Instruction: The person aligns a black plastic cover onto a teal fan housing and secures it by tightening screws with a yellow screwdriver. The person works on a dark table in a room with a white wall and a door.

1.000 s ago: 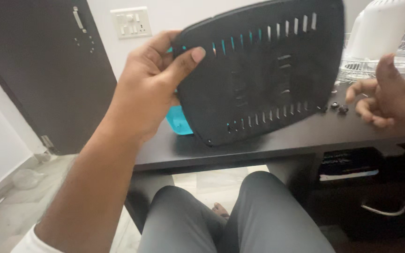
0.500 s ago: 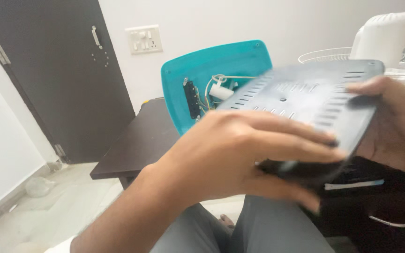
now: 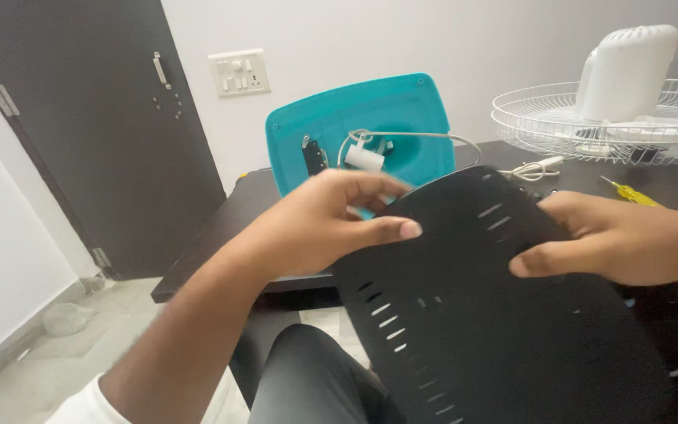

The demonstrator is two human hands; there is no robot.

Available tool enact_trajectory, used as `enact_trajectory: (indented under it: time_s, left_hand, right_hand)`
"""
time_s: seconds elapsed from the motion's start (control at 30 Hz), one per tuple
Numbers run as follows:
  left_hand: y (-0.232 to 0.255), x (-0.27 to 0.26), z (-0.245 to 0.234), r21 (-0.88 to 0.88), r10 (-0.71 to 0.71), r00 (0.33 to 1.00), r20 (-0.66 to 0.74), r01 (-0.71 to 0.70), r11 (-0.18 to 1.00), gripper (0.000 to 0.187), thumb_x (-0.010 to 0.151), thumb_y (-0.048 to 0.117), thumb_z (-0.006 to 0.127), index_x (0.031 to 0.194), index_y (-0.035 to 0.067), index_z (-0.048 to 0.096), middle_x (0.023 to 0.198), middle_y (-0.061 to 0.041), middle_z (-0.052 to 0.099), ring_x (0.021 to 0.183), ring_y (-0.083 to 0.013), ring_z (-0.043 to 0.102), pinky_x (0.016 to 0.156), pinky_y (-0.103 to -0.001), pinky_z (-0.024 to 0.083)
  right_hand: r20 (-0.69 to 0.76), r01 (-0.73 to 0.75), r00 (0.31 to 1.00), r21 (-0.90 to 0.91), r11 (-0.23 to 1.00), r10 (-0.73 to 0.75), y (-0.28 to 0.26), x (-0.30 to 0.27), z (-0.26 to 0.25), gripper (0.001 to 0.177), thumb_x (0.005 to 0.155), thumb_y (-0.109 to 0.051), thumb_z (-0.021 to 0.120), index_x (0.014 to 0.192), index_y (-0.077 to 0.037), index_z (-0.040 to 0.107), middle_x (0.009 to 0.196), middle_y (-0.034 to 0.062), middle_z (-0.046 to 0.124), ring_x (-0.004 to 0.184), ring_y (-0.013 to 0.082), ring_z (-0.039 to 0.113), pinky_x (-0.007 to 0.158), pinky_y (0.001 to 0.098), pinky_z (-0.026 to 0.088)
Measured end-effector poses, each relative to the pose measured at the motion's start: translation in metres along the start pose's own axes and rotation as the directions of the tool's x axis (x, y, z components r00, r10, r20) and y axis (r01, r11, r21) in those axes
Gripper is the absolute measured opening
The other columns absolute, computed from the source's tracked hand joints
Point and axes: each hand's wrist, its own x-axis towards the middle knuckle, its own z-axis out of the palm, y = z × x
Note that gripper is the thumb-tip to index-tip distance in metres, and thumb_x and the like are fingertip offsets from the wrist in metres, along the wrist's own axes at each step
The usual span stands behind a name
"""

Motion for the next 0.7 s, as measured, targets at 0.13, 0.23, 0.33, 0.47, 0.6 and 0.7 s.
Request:
enact_trajectory:
  time_s: [0.13,0.23,0.33,0.47,0.6,0.7]
  left_hand:
    - [-0.010,-0.006,-0.004,-0.277,-0.055,0.998,-0.012,0.049,0.960,0.072,0.085,0.045,0.078,0.137,-0.003,0.065,0.126,-0.019,0.077,0.121,-0.0275,0.073,0.104,-0.037,0.055]
    - [-0.012,-0.010,-0.015,-0.486,-0.398,0.895,-0.201,0.262,0.834,0.073,0.076,0.042,0.078,0.137,0.004,0.061,0.123,-0.016,0.073,0.112,-0.0255,0.073,0.090,-0.043,0.064]
    - [-0.014,-0.018,-0.024,-0.652,-0.506,0.853,-0.127,0.313,0.691,0.075,0.079,0.049,0.068,0.139,0.005,0.057,0.123,-0.016,0.072,0.107,-0.0265,0.072,0.087,-0.042,0.059]
    - [-0.021,-0.024,-0.024,-0.642,-0.473,0.875,-0.104,0.304,0.704,0.072,0.079,0.038,0.074,0.140,0.005,0.055,0.127,-0.013,0.070,0.110,-0.0225,0.070,0.087,-0.039,0.058]
    - [-0.034,-0.022,-0.024,-0.741,-0.403,0.892,-0.204,0.128,0.659,0.073,0.073,0.016,0.080,0.138,0.005,0.047,0.124,-0.022,0.068,0.114,-0.0280,0.071,0.095,-0.042,0.057]
    - [-0.041,-0.017,-0.029,-0.776,-0.390,0.867,-0.311,0.005,0.631,0.072,0.075,0.007,0.079,0.138,0.003,0.044,0.122,-0.024,0.067,0.115,-0.0295,0.071,0.100,-0.041,0.059]
  right_hand:
    - [0.032,0.093,0.995,0.067,0.993,-0.095,-0.021,0.011,0.010,0.043,0.089,-0.035,0.075,0.118,-0.003,0.069,0.094,0.0202,0.071,0.095,0.0353,0.069,0.088,0.0545,0.054]
    - [-0.085,0.206,0.979,0.363,0.909,-0.188,-0.037,0.015,0.019,0.056,0.088,-0.035,0.070,0.140,-0.016,0.059,0.104,0.0173,0.072,0.102,0.0351,0.072,0.087,0.0578,0.058]
    - [-0.301,0.385,0.920,0.568,0.728,-0.251,-0.053,0.021,0.035,0.072,0.089,-0.027,0.068,0.156,-0.031,0.042,0.120,0.0086,0.068,0.116,0.0272,0.070,0.091,0.0561,0.054]
    - [-0.430,0.500,0.866,0.759,0.418,-0.255,-0.070,0.024,0.065,0.079,0.092,-0.014,0.067,0.157,-0.034,0.027,0.133,0.0030,0.062,0.121,0.0239,0.066,0.094,0.0563,0.053]
    - [-0.431,0.424,0.900,0.834,0.354,-0.063,-0.077,0.027,0.081,0.077,0.087,-0.012,0.065,0.150,-0.036,0.027,0.126,0.0024,0.061,0.113,0.0205,0.066,0.095,0.0464,0.059]
    - [-0.397,0.394,0.916,0.855,0.337,-0.064,-0.080,0.027,0.091,0.079,0.085,-0.011,0.065,0.149,-0.031,0.024,0.127,0.0024,0.063,0.114,0.0181,0.069,0.089,0.0438,0.058]
